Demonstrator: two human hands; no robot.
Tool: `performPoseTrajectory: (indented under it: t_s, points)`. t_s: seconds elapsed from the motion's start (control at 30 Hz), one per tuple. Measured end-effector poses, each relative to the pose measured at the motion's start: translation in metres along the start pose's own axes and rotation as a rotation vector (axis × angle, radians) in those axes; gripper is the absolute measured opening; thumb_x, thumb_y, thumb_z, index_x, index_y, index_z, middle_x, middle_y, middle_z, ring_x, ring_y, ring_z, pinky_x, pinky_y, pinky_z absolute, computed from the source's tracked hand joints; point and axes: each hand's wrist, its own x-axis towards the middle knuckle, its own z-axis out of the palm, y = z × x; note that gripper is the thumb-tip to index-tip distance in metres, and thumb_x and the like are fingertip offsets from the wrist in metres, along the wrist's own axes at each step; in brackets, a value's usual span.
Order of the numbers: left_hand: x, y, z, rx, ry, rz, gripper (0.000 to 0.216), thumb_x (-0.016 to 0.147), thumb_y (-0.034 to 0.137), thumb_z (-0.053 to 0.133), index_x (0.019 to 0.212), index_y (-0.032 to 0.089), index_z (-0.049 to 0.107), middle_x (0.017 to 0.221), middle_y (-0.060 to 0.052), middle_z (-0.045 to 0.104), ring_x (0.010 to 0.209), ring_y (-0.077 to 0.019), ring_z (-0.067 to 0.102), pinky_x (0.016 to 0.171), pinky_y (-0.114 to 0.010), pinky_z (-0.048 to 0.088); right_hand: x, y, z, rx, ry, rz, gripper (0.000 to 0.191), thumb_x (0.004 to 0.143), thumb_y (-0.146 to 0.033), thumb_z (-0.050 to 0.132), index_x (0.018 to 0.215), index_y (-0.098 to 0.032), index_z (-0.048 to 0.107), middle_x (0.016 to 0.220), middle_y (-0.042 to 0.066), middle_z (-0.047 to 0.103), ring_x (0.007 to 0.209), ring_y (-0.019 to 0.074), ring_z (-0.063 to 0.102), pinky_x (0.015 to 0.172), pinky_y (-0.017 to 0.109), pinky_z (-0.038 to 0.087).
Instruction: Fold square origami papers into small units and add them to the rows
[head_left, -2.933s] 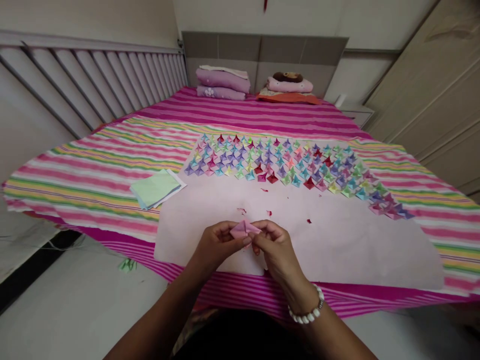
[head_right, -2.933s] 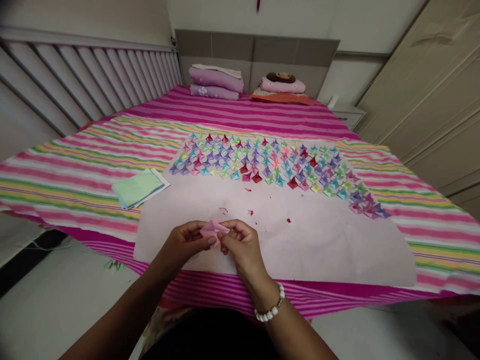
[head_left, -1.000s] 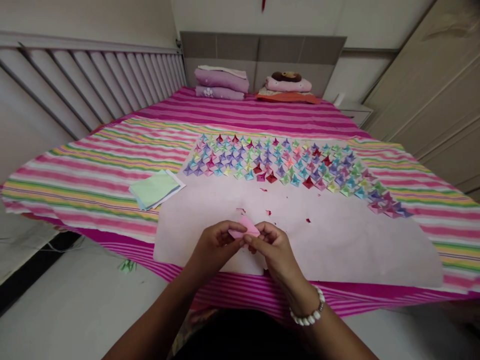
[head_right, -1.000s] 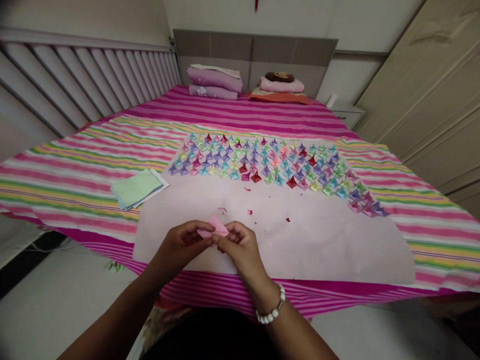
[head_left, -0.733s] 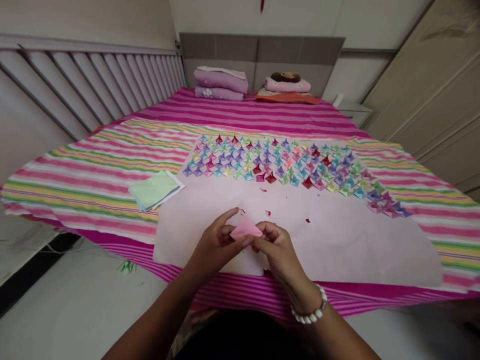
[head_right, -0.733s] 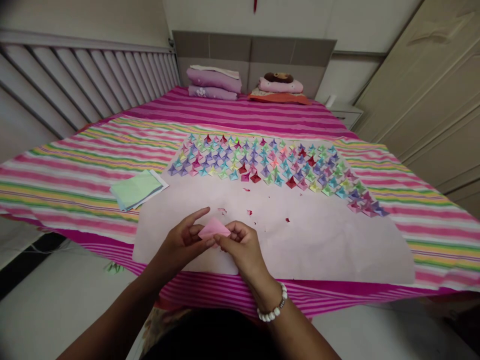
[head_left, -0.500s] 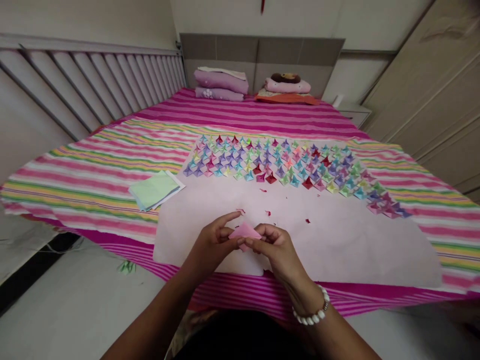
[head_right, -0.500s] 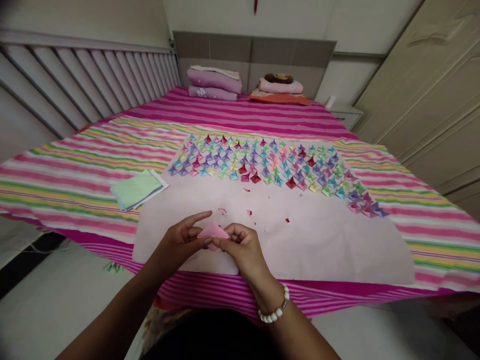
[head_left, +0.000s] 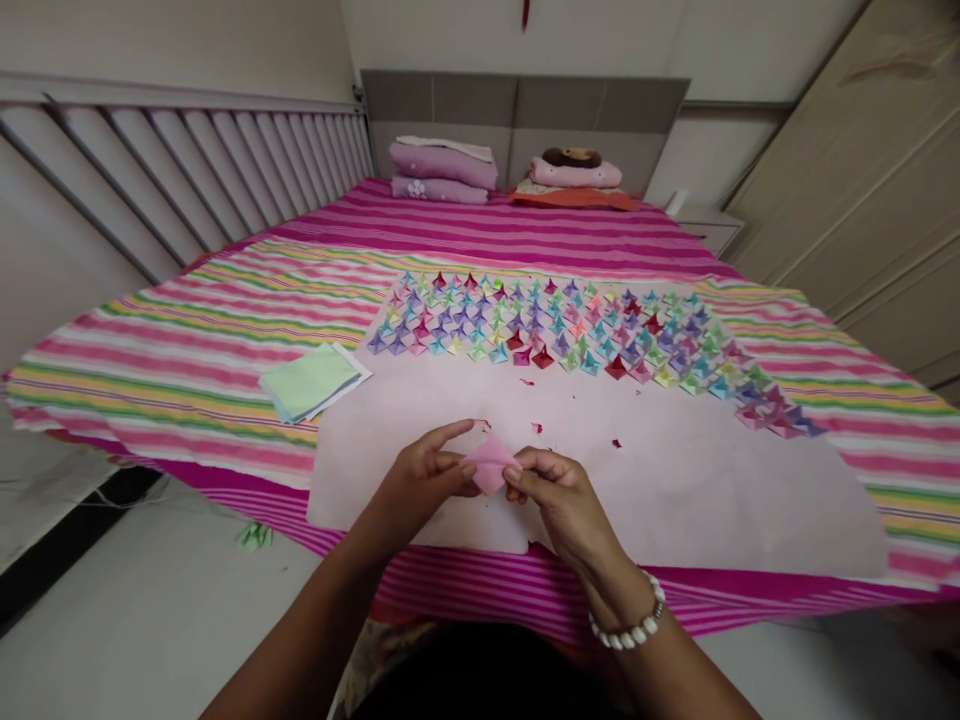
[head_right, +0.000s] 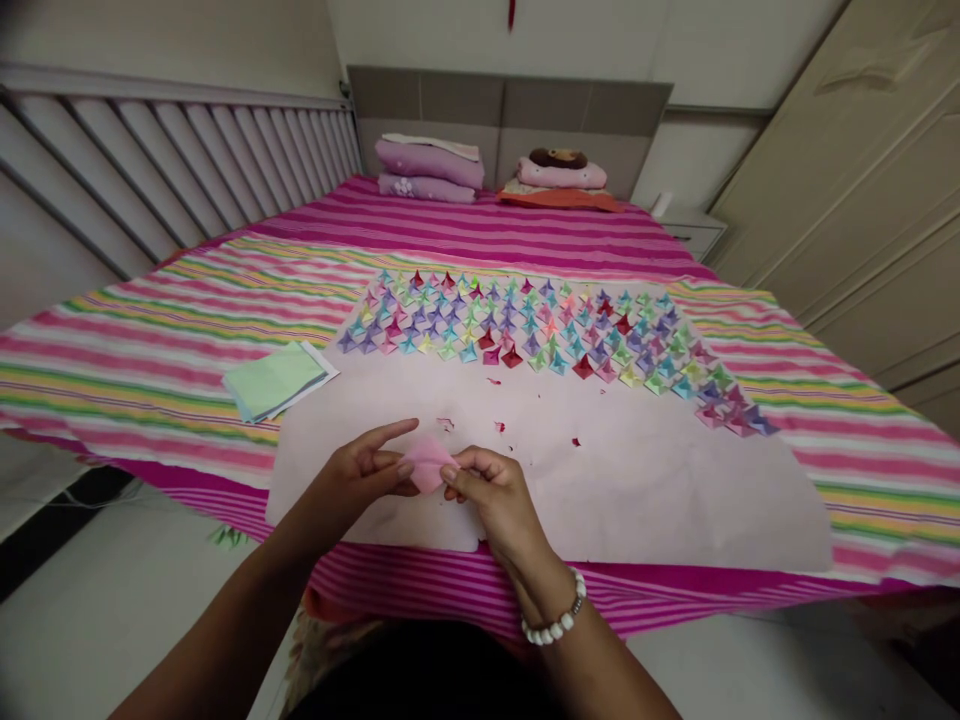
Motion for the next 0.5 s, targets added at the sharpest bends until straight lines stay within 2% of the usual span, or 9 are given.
performPoseTrajectory:
  t_s: [0.1,0.13,0.2,0.33,0.5]
  points:
    - [0.002,-0.008,0.005,-0.017,0.140,-0.016,0.035,0.064,0.028,0.081,0.093,0.013,0.069,0.073,-0.003,0.074,0.068,-0.0139,0.066,0.072,-0.028,0.052,0.002,0.003,0.001,0.005,0.044,-0.037,0.013,0.066,-0.030,0.077,0.063,-0.018,0.072,0.055,-0.001,0.062,0.055,0.0115,0.049,0.056,0.025,0.036]
    - [0.003,-0.011,0.006,-0.032,0.166,-0.015,0.026,0.064,0.030,0.081,0.080,0.013,0.070,0.071,-0.003,0.073,0.067,-0.0132,0.065,0.071,-0.027,0.052,0.003,0.004,0.001,0.014,0.067,-0.042,0.012,0.065,-0.029,0.078,0.063,-0.018,0.072,0.055,-0.001,0.061,0.054,0.0115,0.049,0.055,0.025,0.036]
    - [0.005,-0.016,0.006,-0.069,0.190,-0.013,0.022,0.066,0.034,0.079,0.068,0.014,0.069,0.067,-0.002,0.072,0.065,-0.0125,0.064,0.072,-0.027,0.052,0.003,0.005,0.003,0.050,0.132,-0.041,0.013,0.059,-0.027,0.081,0.059,-0.019,0.071,0.054,-0.001,0.061,0.053,0.0112,0.048,0.055,0.025,0.036]
    - [0.006,-0.018,0.005,-0.067,0.182,0.001,0.023,0.071,0.037,0.076,0.070,0.015,0.073,0.070,-0.003,0.073,0.069,-0.0133,0.064,0.075,-0.027,0.051,0.003,0.006,0.005,0.149,0.207,-0.009,0.015,0.052,-0.023,0.084,0.053,-0.020,0.069,0.053,-0.003,0.059,0.053,0.0105,0.046,0.055,0.025,0.037]
    - [0.005,-0.017,0.013,-0.188,0.222,0.012,0.028,0.074,0.042,0.072,0.075,0.014,0.072,0.072,-0.003,0.071,0.073,-0.0142,0.064,0.076,-0.028,0.052,0.004,0.009,0.005,0.177,0.225,-0.012,0.011,0.057,-0.024,0.081,0.059,-0.019,0.071,0.057,-0.003,0.059,0.056,0.0099,0.044,0.058,0.025,0.036]
